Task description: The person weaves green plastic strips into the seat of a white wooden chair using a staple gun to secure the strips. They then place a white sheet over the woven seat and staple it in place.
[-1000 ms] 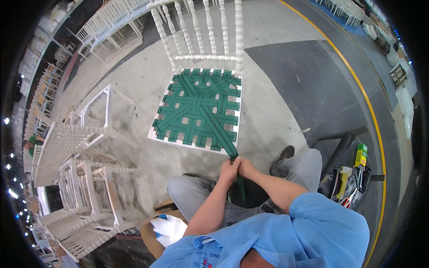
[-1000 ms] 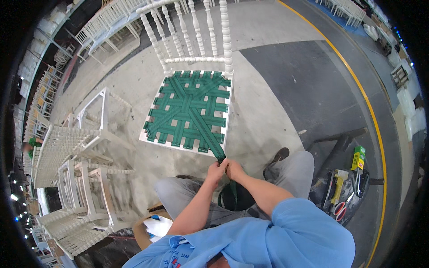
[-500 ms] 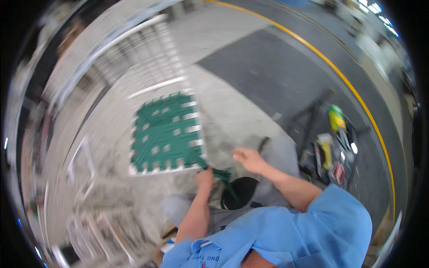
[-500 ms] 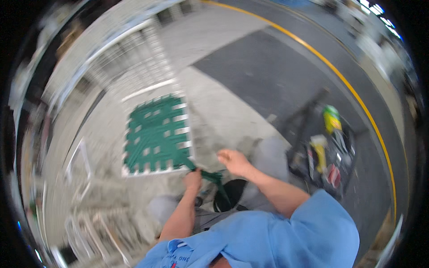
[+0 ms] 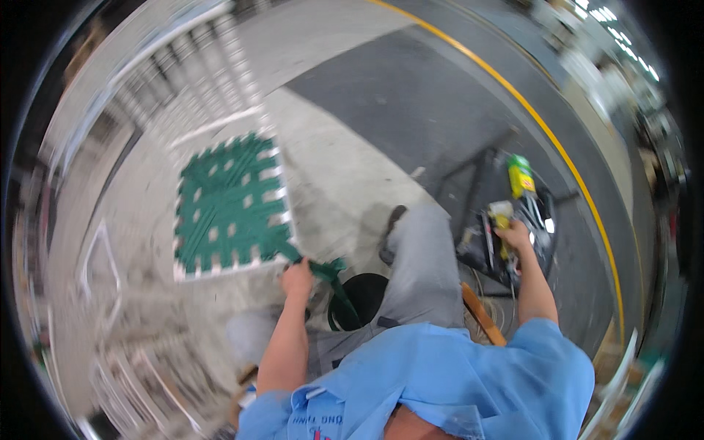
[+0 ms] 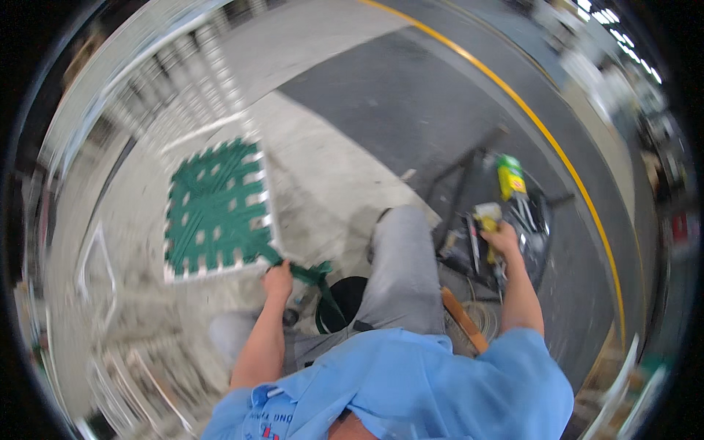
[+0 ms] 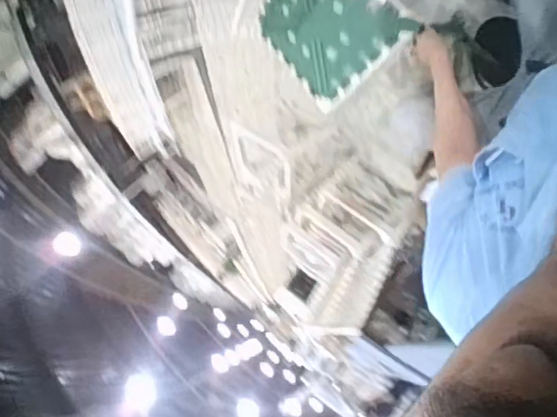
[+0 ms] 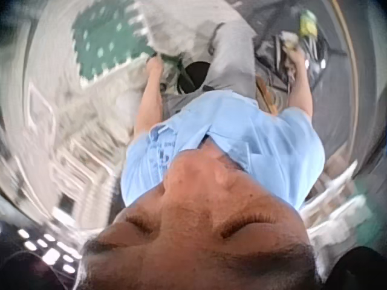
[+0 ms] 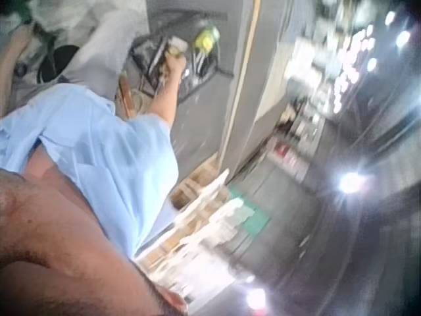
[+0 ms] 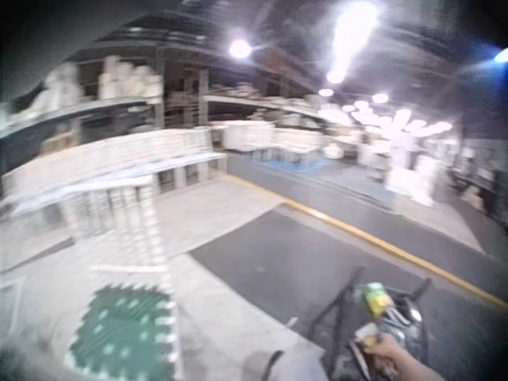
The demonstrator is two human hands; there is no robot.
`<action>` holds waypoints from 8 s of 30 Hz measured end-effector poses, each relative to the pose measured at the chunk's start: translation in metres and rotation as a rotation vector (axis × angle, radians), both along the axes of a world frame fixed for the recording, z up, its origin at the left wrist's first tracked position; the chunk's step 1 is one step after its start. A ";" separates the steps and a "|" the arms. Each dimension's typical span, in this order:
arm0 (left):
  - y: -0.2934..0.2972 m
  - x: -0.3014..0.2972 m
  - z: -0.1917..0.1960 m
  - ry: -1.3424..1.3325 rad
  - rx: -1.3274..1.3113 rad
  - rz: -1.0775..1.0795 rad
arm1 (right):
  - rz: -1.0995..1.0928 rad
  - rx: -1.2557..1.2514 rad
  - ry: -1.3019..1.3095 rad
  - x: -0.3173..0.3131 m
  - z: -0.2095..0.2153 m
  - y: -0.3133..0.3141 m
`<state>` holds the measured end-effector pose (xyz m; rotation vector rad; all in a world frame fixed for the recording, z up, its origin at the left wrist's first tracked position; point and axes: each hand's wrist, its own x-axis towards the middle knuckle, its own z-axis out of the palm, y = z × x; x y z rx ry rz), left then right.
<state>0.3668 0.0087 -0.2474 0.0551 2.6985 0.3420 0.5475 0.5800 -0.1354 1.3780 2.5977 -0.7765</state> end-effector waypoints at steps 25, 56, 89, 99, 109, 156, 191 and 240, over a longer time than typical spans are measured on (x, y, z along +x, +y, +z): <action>-0.025 0.006 -0.001 -0.023 0.176 0.176 | 0.848 -0.864 -0.070 -0.252 0.043 -0.467; -0.031 0.005 0.017 -0.162 0.493 0.357 | 0.769 -0.859 -0.004 -0.241 0.050 -0.461; -0.117 -0.094 0.036 -0.251 1.560 0.752 | 0.878 -0.726 -0.072 -0.257 0.015 -0.490; -0.120 -0.087 0.045 -0.279 1.656 0.784 | 0.830 -0.843 -0.006 -0.236 0.044 -0.465; -0.080 -0.029 0.050 -0.306 1.451 0.658 | 0.177 -0.607 0.459 -0.135 0.136 -0.197; -0.057 -0.036 0.198 -0.396 1.200 0.798 | 1.429 -0.006 0.417 -0.164 0.122 -0.260; -0.079 0.015 0.089 0.031 1.898 1.334 | -0.047 0.400 -0.112 0.074 0.052 -0.067; -0.360 0.377 0.103 0.635 -0.201 1.296 | 1.009 0.307 0.361 -0.185 0.151 -0.242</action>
